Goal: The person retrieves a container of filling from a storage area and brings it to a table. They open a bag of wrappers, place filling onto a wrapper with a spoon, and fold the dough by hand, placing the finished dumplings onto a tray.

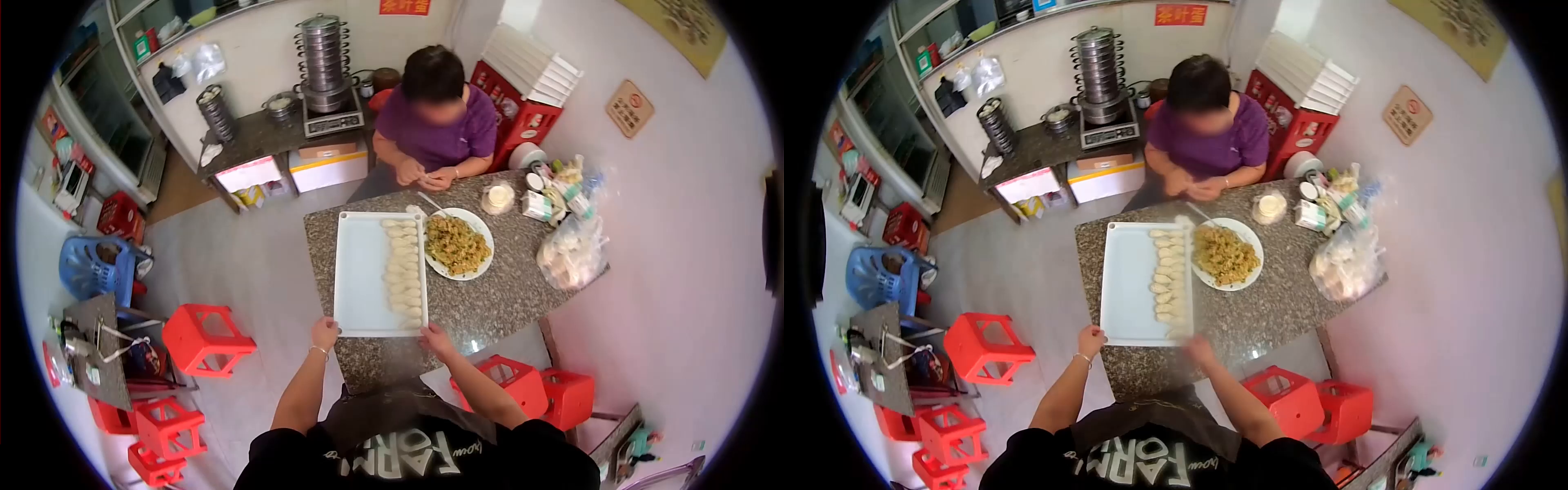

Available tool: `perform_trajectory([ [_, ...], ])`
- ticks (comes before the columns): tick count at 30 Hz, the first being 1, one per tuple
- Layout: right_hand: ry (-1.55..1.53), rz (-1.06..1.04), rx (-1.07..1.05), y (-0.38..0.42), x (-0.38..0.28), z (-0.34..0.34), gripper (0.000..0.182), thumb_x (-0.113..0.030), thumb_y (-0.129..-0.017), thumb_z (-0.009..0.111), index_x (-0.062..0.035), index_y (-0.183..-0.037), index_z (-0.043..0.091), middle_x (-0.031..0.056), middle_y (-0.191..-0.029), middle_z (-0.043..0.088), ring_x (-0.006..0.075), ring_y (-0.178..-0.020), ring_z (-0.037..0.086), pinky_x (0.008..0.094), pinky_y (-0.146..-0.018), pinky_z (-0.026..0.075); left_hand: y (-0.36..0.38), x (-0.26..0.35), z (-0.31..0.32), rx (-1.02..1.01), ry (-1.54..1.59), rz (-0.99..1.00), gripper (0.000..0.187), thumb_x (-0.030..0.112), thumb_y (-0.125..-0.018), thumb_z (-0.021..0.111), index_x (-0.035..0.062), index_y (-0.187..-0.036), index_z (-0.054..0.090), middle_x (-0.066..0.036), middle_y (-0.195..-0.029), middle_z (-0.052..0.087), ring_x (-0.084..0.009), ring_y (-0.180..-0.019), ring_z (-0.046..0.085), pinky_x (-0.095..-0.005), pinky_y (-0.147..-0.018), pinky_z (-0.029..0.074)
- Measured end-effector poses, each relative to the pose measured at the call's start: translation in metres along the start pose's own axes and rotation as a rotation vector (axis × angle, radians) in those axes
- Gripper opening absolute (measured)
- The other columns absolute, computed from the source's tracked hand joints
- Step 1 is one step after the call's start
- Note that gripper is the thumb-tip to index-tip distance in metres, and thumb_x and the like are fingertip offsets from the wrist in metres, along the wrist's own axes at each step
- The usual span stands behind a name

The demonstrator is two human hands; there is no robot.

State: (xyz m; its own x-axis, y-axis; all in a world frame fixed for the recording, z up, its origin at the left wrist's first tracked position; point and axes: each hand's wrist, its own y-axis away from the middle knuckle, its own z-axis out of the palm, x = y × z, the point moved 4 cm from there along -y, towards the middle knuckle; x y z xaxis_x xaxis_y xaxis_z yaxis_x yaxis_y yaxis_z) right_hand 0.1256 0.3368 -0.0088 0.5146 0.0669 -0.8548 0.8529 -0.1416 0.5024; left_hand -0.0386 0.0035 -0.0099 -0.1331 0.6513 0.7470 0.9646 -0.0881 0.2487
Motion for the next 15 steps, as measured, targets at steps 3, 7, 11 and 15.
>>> perform_trajectory([
  [3,-0.344,0.160,0.008,-0.068,-0.059,0.028,0.041,-0.032,-0.090,0.059,-0.0105,-0.124,0.050,0.0030,-0.104,0.059,0.0146,-0.086,0.059,0.0298,-0.074,0.049,-0.055,0.014,-0.046,0.041,0.061,-0.042,0.015,0.016,-0.077,0.064,0.0026,-0.085,0.064,-0.013,-0.079,0.067,-0.0250,-0.072,0.065,-0.0376,-0.069,0.051],
  [7,-0.168,0.151,-0.068,-0.050,-0.013,-0.026,0.035,-0.029,-0.090,0.059,-0.0110,-0.119,0.053,0.0007,-0.096,0.058,0.0115,-0.078,0.058,0.0245,-0.066,0.047,0.015,0.029,-0.007,0.050,0.116,-0.142,0.016,0.016,-0.078,0.063,0.0020,-0.084,0.062,-0.012,-0.076,0.067,-0.0226,-0.071,0.065,-0.0346,-0.067,0.051],
  [11,-0.033,0.171,-0.083,-0.056,-0.055,-0.038,0.033,-0.026,-0.090,0.059,-0.0111,-0.118,0.055,-0.0009,-0.091,0.057,0.0108,-0.071,0.057,0.0233,-0.061,0.045,0.022,0.029,0.000,-0.002,0.214,-0.319,0.016,0.015,-0.078,0.062,0.0010,-0.084,0.059,-0.011,-0.069,0.065,-0.0192,-0.057,0.063,-0.0317,-0.057,0.052],
  [15,-0.152,0.168,-0.133,-0.082,-0.052,-0.047,0.034,-0.026,-0.089,0.060,-0.0105,-0.119,0.055,-0.0003,-0.091,0.058,0.0104,-0.069,0.057,0.0229,-0.058,0.045,0.021,0.034,0.009,0.055,0.264,-0.300,0.016,0.014,-0.078,0.062,0.0000,-0.084,0.058,-0.010,-0.066,0.064,-0.0177,-0.049,0.061,-0.0309,-0.051,0.051],
])
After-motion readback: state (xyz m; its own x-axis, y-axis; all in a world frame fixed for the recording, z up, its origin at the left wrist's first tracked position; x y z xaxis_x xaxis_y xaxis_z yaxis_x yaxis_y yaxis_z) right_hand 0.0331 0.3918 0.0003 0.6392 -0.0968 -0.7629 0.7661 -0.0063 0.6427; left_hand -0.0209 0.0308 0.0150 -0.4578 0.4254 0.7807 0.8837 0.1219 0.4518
